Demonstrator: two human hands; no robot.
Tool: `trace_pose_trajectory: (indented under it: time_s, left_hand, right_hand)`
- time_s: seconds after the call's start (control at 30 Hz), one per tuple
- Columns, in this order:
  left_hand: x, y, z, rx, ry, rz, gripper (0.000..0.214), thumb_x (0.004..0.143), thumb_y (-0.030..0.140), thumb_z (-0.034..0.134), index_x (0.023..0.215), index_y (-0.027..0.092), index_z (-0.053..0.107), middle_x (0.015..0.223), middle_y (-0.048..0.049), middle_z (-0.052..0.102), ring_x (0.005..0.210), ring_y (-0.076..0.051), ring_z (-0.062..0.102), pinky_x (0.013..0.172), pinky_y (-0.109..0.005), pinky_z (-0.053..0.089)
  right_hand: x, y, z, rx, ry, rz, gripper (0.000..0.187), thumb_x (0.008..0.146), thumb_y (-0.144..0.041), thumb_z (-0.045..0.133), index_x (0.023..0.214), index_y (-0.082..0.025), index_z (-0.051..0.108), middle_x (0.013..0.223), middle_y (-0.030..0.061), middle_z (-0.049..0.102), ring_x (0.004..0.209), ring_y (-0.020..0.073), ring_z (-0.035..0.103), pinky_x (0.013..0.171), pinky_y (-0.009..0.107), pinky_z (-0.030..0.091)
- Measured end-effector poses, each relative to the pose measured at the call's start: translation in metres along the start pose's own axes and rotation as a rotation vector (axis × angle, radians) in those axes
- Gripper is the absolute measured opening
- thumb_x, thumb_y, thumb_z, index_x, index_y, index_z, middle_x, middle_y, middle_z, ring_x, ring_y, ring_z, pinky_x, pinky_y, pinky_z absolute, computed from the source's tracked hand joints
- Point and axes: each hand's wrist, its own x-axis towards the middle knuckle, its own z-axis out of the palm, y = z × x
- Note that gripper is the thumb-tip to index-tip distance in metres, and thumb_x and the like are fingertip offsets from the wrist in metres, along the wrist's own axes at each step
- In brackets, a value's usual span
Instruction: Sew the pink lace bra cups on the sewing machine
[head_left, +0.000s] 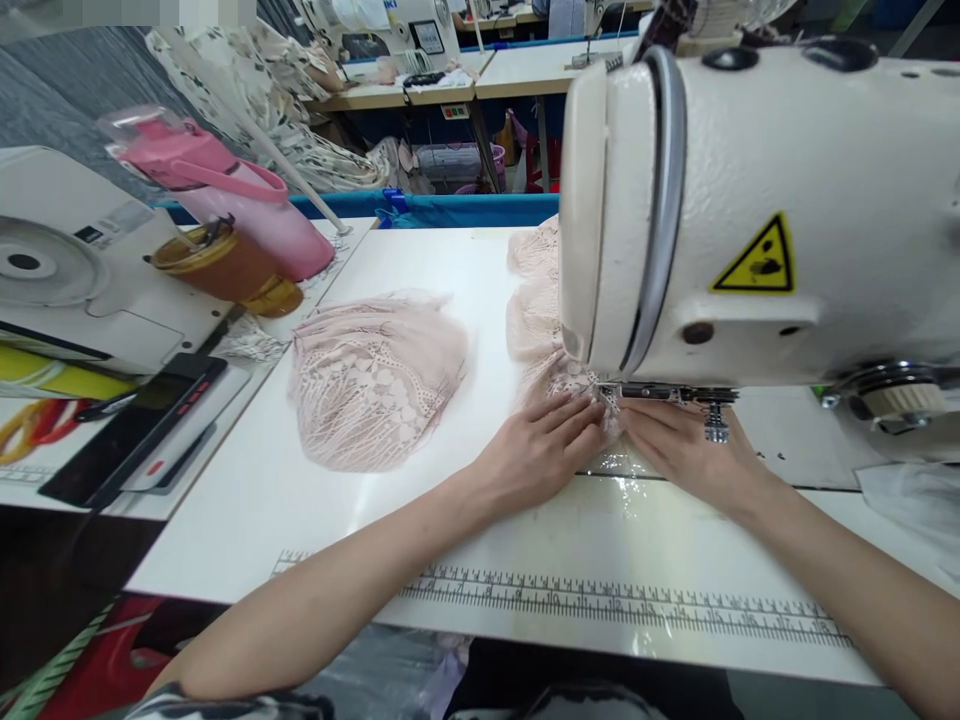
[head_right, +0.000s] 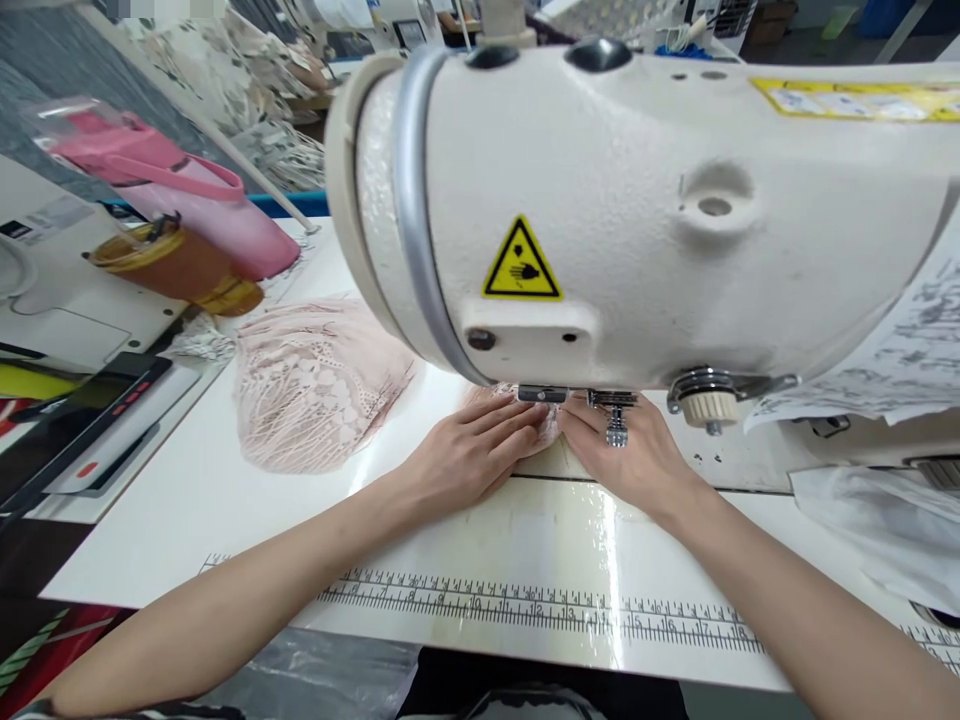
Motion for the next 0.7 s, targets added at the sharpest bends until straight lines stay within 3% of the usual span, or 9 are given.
trace_pose_trajectory:
  time_s: [0.13, 0.3, 0.47, 0.7]
  left_hand:
    - [0.000, -0.002, -0.002, -0.074, -0.026, -0.031, 0.026, 0.095, 0.014, 0.039, 0.108, 0.010, 0.061, 0.122, -0.0102, 0.063, 0.116, -0.018, 0.059, 0.107, -0.036, 0.045]
    - [0.002, -0.005, -0.002, -0.105, -0.019, -0.045, 0.026, 0.094, 0.014, 0.039, 0.105, 0.011, 0.061, 0.120, -0.0095, 0.064, 0.116, -0.019, 0.059, 0.107, -0.036, 0.045]
    - [0.004, -0.008, -0.003, -0.104, 0.001, -0.055, 0.026, 0.093, 0.014, 0.038, 0.101, 0.011, 0.062, 0.117, -0.0089, 0.066, 0.114, -0.019, 0.060, 0.107, -0.037, 0.046]
    - [0.004, -0.014, -0.001, -0.095, 0.010, -0.060, 0.024, 0.091, 0.013, 0.040, 0.099, 0.011, 0.061, 0.117, -0.0101, 0.066, 0.112, -0.021, 0.062, 0.106, -0.039, 0.047]
  right_hand:
    - [0.000, 0.004, 0.001, -0.208, -0.009, -0.169, 0.025, 0.089, -0.014, 0.040, 0.083, -0.023, 0.062, 0.081, 0.0007, 0.067, 0.069, 0.0141, 0.055, 0.064, 0.032, 0.043]
    - [0.002, 0.005, 0.002, -0.352, 0.078, -0.285, 0.015, 0.089, -0.017, 0.047, 0.085, -0.019, 0.062, 0.087, -0.0001, 0.069, 0.071, 0.0126, 0.055, 0.064, 0.031, 0.038]
    - [0.005, 0.002, 0.002, -0.394, 0.092, -0.305, 0.015, 0.087, -0.014, 0.050, 0.081, -0.021, 0.061, 0.085, -0.0026, 0.070, 0.065, 0.0106, 0.053, 0.060, 0.030, 0.034]
    - [0.004, 0.004, 0.008, -0.301, -0.031, -0.257, 0.024, 0.087, -0.005, 0.046, 0.088, -0.021, 0.064, 0.091, 0.0000, 0.069, 0.078, 0.0113, 0.058, 0.063, 0.026, 0.039]
